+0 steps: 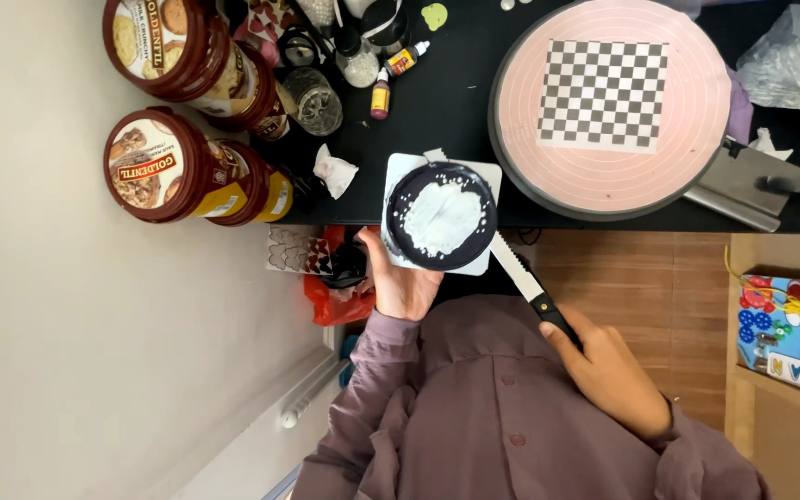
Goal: The person prepares a small cake for packaging by wiping a square board with a cloth, placing a patterned paper and the cake onto the board, and then transferring the cake into a clamshell container before placing it on a shelf.
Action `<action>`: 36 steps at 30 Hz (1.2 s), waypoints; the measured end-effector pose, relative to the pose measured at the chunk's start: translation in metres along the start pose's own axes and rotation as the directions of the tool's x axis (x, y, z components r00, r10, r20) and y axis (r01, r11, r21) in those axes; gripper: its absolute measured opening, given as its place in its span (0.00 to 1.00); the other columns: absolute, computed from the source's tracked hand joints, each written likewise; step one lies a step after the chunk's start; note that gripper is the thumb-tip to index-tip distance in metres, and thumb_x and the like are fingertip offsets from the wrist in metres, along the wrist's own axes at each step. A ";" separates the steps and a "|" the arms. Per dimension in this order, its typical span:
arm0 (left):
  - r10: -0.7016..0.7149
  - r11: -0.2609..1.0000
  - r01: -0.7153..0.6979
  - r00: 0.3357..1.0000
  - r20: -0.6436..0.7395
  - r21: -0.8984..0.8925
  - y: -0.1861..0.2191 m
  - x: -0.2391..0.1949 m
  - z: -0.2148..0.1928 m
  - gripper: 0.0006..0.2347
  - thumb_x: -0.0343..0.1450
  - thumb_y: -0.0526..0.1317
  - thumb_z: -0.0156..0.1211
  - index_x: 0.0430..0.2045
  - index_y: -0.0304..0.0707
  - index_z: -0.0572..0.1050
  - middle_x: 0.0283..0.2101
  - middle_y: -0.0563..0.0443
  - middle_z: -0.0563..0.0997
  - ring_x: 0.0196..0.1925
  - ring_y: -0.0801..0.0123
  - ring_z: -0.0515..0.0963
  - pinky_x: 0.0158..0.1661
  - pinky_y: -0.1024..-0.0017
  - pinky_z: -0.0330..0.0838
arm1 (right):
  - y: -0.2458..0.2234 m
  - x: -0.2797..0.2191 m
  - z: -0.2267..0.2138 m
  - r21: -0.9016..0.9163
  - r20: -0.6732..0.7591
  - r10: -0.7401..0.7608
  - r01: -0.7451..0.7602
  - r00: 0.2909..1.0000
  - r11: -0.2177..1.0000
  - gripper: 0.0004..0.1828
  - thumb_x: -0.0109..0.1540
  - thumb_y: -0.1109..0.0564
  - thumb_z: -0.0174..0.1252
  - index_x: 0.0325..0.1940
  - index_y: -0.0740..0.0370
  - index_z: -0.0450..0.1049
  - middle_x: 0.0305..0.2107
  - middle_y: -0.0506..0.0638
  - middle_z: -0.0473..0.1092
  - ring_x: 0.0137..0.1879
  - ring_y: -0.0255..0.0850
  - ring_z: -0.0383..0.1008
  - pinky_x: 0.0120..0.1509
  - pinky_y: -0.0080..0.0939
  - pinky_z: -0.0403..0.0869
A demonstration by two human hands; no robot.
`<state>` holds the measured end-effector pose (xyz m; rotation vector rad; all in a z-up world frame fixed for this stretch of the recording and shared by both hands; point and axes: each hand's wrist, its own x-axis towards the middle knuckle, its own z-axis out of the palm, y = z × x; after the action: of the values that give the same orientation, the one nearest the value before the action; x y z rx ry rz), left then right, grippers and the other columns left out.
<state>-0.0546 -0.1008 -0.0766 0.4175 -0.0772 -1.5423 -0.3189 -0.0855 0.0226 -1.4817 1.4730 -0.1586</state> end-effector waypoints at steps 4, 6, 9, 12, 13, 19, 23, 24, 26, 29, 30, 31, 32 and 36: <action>-0.002 1.000 0.002 1.000 0.001 -0.016 -0.012 0.017 0.019 0.39 0.74 0.69 0.43 0.73 0.39 0.58 0.73 0.46 0.64 0.73 0.56 0.65 0.70 0.57 0.61 | 0.001 0.007 -0.002 0.030 -0.040 -0.015 0.016 0.999 0.999 0.21 0.64 0.47 0.54 0.55 0.62 0.74 0.21 0.64 0.72 0.26 0.54 0.72 0.36 0.50 0.70; 0.007 0.999 -0.007 1.000 -0.009 -0.041 -0.020 0.028 0.027 0.39 0.73 0.70 0.41 0.72 0.40 0.58 0.73 0.47 0.64 0.74 0.56 0.64 0.71 0.56 0.58 | 0.000 0.012 -0.004 0.073 -0.081 -0.046 0.052 0.996 0.996 0.20 0.65 0.47 0.55 0.54 0.62 0.74 0.21 0.62 0.73 0.27 0.49 0.72 0.36 0.48 0.71; 0.050 0.998 -0.050 0.999 -0.001 -0.048 -0.038 0.042 0.042 0.39 0.73 0.70 0.39 0.73 0.40 0.57 0.74 0.48 0.63 0.75 0.56 0.62 0.72 0.55 0.56 | 0.000 0.019 -0.004 0.120 -0.111 -0.011 0.024 0.994 0.993 0.19 0.65 0.48 0.55 0.54 0.62 0.74 0.20 0.60 0.72 0.26 0.45 0.70 0.35 0.47 0.70; 0.102 0.994 -0.100 0.993 0.053 -0.036 -0.055 0.060 0.058 0.40 0.73 0.71 0.38 0.74 0.41 0.55 0.75 0.47 0.61 0.76 0.56 0.60 0.73 0.53 0.54 | 0.001 0.026 -0.008 0.150 -0.163 -0.032 0.057 0.986 0.987 0.18 0.65 0.49 0.55 0.52 0.63 0.74 0.20 0.56 0.70 0.27 0.41 0.68 0.34 0.44 0.69; 0.099 0.995 -0.097 0.994 0.055 -0.039 -0.060 0.064 0.063 0.40 0.73 0.71 0.38 0.74 0.41 0.55 0.75 0.47 0.61 0.76 0.56 0.60 0.73 0.53 0.54 | -0.002 0.027 -0.011 0.149 -0.167 -0.030 0.055 0.985 0.987 0.18 0.65 0.49 0.55 0.52 0.63 0.74 0.20 0.56 0.70 0.27 0.41 0.68 0.34 0.44 0.69; 0.185 0.983 -0.185 0.980 0.070 -0.008 -0.099 0.093 0.077 0.41 0.71 0.73 0.36 0.75 0.45 0.53 0.76 0.51 0.59 0.78 0.57 0.57 0.74 0.51 0.51 | -0.013 0.038 -0.024 0.290 -0.182 0.047 0.008 0.982 0.957 0.16 0.65 0.52 0.55 0.54 0.61 0.75 0.17 0.50 0.67 0.19 0.34 0.63 0.24 0.39 0.64; 0.201 0.979 -0.196 0.973 0.111 -0.051 -0.122 0.107 0.070 0.42 0.71 0.74 0.34 0.75 0.45 0.53 0.76 0.53 0.59 0.78 0.59 0.56 0.75 0.52 0.50 | -0.007 0.045 -0.033 0.447 -0.130 0.107 -0.038 0.986 0.894 0.16 0.65 0.52 0.55 0.55 0.61 0.74 0.16 0.46 0.62 0.15 0.31 0.58 0.19 0.37 0.59; 0.193 0.981 -0.189 0.974 0.116 -0.044 -0.125 0.108 0.071 0.43 0.71 0.74 0.34 0.75 0.44 0.53 0.76 0.53 0.59 0.78 0.60 0.56 0.75 0.53 0.50 | -0.005 0.046 -0.037 0.470 -0.122 0.115 -0.045 0.986 0.882 0.16 0.65 0.52 0.55 0.55 0.61 0.74 0.16 0.45 0.62 0.15 0.30 0.58 0.18 0.37 0.58; 0.168 0.986 -0.168 0.979 0.116 -0.013 -0.122 0.111 0.079 0.43 0.71 0.74 0.33 0.75 0.44 0.53 0.76 0.52 0.59 0.78 0.59 0.56 0.75 0.53 0.50 | 0.004 0.049 -0.048 0.400 -0.143 0.095 -0.030 0.985 0.916 0.16 0.65 0.52 0.55 0.54 0.61 0.75 0.16 0.46 0.62 0.16 0.31 0.58 0.20 0.38 0.59; 0.109 0.993 -0.114 0.987 0.121 0.033 -0.118 0.112 0.087 0.42 0.72 0.74 0.33 0.75 0.43 0.53 0.76 0.51 0.59 0.78 0.59 0.57 0.75 0.52 0.51 | 0.020 0.052 -0.060 0.249 -0.190 0.020 0.028 0.982 0.968 0.17 0.65 0.51 0.56 0.53 0.62 0.75 0.16 0.49 0.64 0.19 0.32 0.59 0.23 0.39 0.61; 0.076 0.995 -0.083 0.988 0.134 0.048 -0.116 0.113 0.090 0.42 0.72 0.73 0.32 0.75 0.42 0.53 0.76 0.51 0.60 0.78 0.59 0.58 0.75 0.52 0.51 | 0.026 0.053 -0.064 0.164 -0.219 -0.040 0.078 0.975 0.983 0.17 0.65 0.50 0.56 0.53 0.63 0.75 0.16 0.50 0.65 0.21 0.32 0.60 0.25 0.39 0.63; 0.078 0.995 -0.085 0.989 0.129 0.047 -0.115 0.114 0.089 0.42 0.72 0.73 0.32 0.75 0.42 0.53 0.76 0.51 0.60 0.78 0.59 0.58 0.75 0.52 0.51 | 0.031 0.055 -0.068 0.163 -0.214 -0.039 0.075 0.976 0.984 0.17 0.65 0.50 0.56 0.53 0.63 0.75 0.16 0.50 0.65 0.21 0.32 0.60 0.25 0.39 0.63; 0.039 0.997 -0.046 0.991 0.127 0.054 -0.114 0.115 0.088 0.41 0.73 0.73 0.32 0.75 0.42 0.54 0.75 0.50 0.61 0.77 0.58 0.59 0.74 0.52 0.52 | 0.037 0.056 -0.072 0.135 -0.217 -0.070 0.101 0.974 0.986 0.17 0.65 0.50 0.57 0.52 0.64 0.75 0.17 0.50 0.67 0.22 0.33 0.62 0.26 0.39 0.65; -0.078 0.994 0.069 0.992 0.098 0.089 -0.104 0.124 0.092 0.40 0.74 0.71 0.30 0.74 0.39 0.55 0.74 0.48 0.63 0.76 0.57 0.62 0.74 0.54 0.56 | 0.038 0.061 -0.089 0.111 -0.167 -0.017 0.036 0.986 0.993 0.16 0.64 0.50 0.57 0.49 0.64 0.75 0.16 0.52 0.69 0.22 0.37 0.66 0.28 0.42 0.67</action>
<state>-0.1772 -0.2384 -0.0490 0.4132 -0.2101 -1.6366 -0.3904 -0.1736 0.0077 -1.4236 1.5498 -0.3840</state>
